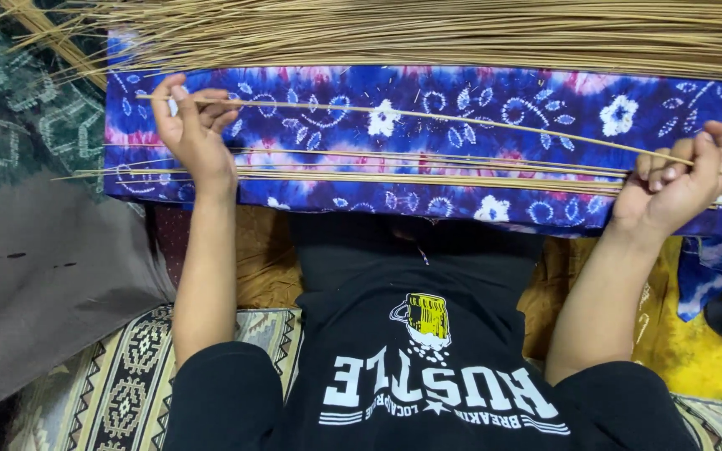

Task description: Tying bundles of thin bamboo sticks together using a thin string at a fast, expert pace.

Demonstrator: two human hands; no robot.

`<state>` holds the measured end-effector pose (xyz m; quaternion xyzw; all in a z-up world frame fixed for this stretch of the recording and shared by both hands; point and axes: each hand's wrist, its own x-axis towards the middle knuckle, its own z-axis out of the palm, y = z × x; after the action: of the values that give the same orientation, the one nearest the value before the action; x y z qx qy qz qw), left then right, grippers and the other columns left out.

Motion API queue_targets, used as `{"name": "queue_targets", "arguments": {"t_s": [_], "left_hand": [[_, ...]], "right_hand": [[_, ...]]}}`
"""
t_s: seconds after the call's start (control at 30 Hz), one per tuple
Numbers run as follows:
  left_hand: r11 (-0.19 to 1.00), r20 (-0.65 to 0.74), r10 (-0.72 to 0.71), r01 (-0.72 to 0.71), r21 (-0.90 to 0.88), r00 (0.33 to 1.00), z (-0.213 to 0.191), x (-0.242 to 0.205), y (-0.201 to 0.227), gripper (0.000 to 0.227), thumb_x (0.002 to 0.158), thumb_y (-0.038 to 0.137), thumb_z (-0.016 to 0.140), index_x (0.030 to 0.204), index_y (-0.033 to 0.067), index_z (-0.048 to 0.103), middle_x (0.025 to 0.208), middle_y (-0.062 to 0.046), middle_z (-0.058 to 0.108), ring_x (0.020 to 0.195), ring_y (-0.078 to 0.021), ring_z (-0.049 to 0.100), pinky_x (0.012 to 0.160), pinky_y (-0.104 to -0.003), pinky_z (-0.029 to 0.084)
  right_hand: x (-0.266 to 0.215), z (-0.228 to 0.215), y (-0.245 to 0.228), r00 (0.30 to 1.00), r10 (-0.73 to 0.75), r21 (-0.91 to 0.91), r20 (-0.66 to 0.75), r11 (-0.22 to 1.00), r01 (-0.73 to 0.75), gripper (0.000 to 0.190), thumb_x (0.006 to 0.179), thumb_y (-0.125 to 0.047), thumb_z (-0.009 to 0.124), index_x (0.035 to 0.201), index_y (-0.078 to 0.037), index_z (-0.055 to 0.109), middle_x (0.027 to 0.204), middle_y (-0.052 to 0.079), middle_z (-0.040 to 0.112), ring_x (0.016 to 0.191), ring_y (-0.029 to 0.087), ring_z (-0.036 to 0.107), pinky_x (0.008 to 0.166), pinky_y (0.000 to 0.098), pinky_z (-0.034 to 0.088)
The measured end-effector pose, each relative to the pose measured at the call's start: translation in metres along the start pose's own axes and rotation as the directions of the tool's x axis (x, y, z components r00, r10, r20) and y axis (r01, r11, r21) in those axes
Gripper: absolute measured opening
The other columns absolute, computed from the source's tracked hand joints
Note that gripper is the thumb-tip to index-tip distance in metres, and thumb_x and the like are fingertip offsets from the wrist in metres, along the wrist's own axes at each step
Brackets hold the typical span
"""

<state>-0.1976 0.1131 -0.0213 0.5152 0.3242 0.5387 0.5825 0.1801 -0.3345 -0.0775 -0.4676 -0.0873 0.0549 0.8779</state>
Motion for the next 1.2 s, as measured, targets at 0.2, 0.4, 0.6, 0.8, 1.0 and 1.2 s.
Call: {"name": "queue_targets", "arguments": {"t_s": [0.2, 0.4, 0.6, 0.8, 1.0, 1.2], "left_hand": [[0.965, 0.056, -0.054, 0.066, -0.253, 0.997, 0.033, 0.001, -0.005, 0.034, 0.099, 0.028, 0.070, 0.124, 0.0119, 0.054, 0.106, -0.019, 0.074, 0.089, -0.0263, 0.077, 0.067, -0.029, 0.062], [0.941, 0.206, -0.027, 0.094, -0.325, 0.978, 0.093, -0.012, -0.007, 0.032, 0.099, 0.019, 0.072, 0.124, 0.0056, 0.056, 0.110, -0.022, 0.075, 0.091, -0.0263, 0.077, 0.069, -0.029, 0.066], [0.965, 0.241, -0.036, 0.096, -0.246, 0.970, 0.126, -0.025, -0.006, 0.034, 0.097, 0.025, 0.074, 0.122, 0.0099, 0.055, 0.107, -0.017, 0.078, 0.092, -0.0241, 0.079, 0.068, -0.027, 0.063], [0.959, 0.204, -0.060, 0.113, -0.259, 0.977, 0.120, -0.029, -0.006, 0.027, 0.097, 0.020, 0.073, 0.114, 0.0085, 0.056, 0.104, -0.018, 0.077, 0.089, -0.0253, 0.078, 0.068, -0.026, 0.063], [0.970, 0.150, -0.081, 0.113, -0.217, 0.985, 0.093, -0.028, -0.007, 0.024, 0.097, 0.019, 0.072, 0.114, 0.0090, 0.057, 0.104, -0.017, 0.076, 0.087, -0.0228, 0.077, 0.067, -0.024, 0.061], [0.960, 0.038, -0.142, 0.147, -0.238, 0.989, 0.049, -0.030, -0.003, 0.030, 0.094, 0.017, 0.076, 0.116, 0.0052, 0.059, 0.106, -0.017, 0.074, 0.086, -0.0220, 0.076, 0.066, -0.024, 0.064]], "right_hand": [[0.003, -0.007, 0.007, 1.000, -0.008, 0.012, 0.000, 1.000, 0.008, 0.017, 0.116, -0.003, 0.045, 0.118, -0.011, 0.060, 0.060, -0.001, 0.036, 0.043, 0.008, 0.026, 0.046, 0.0259, 0.023], [-0.006, 0.022, 0.005, 0.996, 0.016, 0.003, -0.083, 1.000, -0.015, 0.015, 0.113, -0.005, 0.050, 0.115, -0.009, 0.065, 0.059, -0.002, 0.041, 0.042, 0.006, 0.029, 0.041, 0.0233, 0.023], [-0.019, 0.049, -0.003, 0.976, -0.049, -0.010, -0.212, 0.999, 0.048, 0.027, 0.101, -0.031, 0.074, 0.113, -0.007, 0.069, 0.057, -0.002, 0.046, 0.042, 0.007, 0.037, 0.041, 0.0243, 0.029], [-0.023, 0.050, -0.005, 0.983, -0.058, -0.014, -0.176, 0.998, 0.056, 0.032, 0.098, -0.038, 0.075, 0.110, -0.010, 0.067, 0.061, -0.001, 0.044, 0.047, 0.009, 0.036, 0.046, 0.0266, 0.029], [-0.019, 0.039, 0.001, 0.987, -0.049, 0.044, -0.154, 0.997, 0.056, 0.017, 0.106, -0.026, 0.064, 0.112, -0.010, 0.066, 0.069, 0.002, 0.054, 0.050, 0.012, 0.043, 0.050, 0.0298, 0.033], [-0.029, 0.047, -0.001, 0.983, -0.098, -0.018, -0.154, 0.995, 0.097, 0.016, 0.108, -0.023, 0.061, 0.110, -0.007, 0.065, 0.073, 0.004, 0.054, 0.056, 0.014, 0.047, 0.050, 0.0300, 0.039]]}}
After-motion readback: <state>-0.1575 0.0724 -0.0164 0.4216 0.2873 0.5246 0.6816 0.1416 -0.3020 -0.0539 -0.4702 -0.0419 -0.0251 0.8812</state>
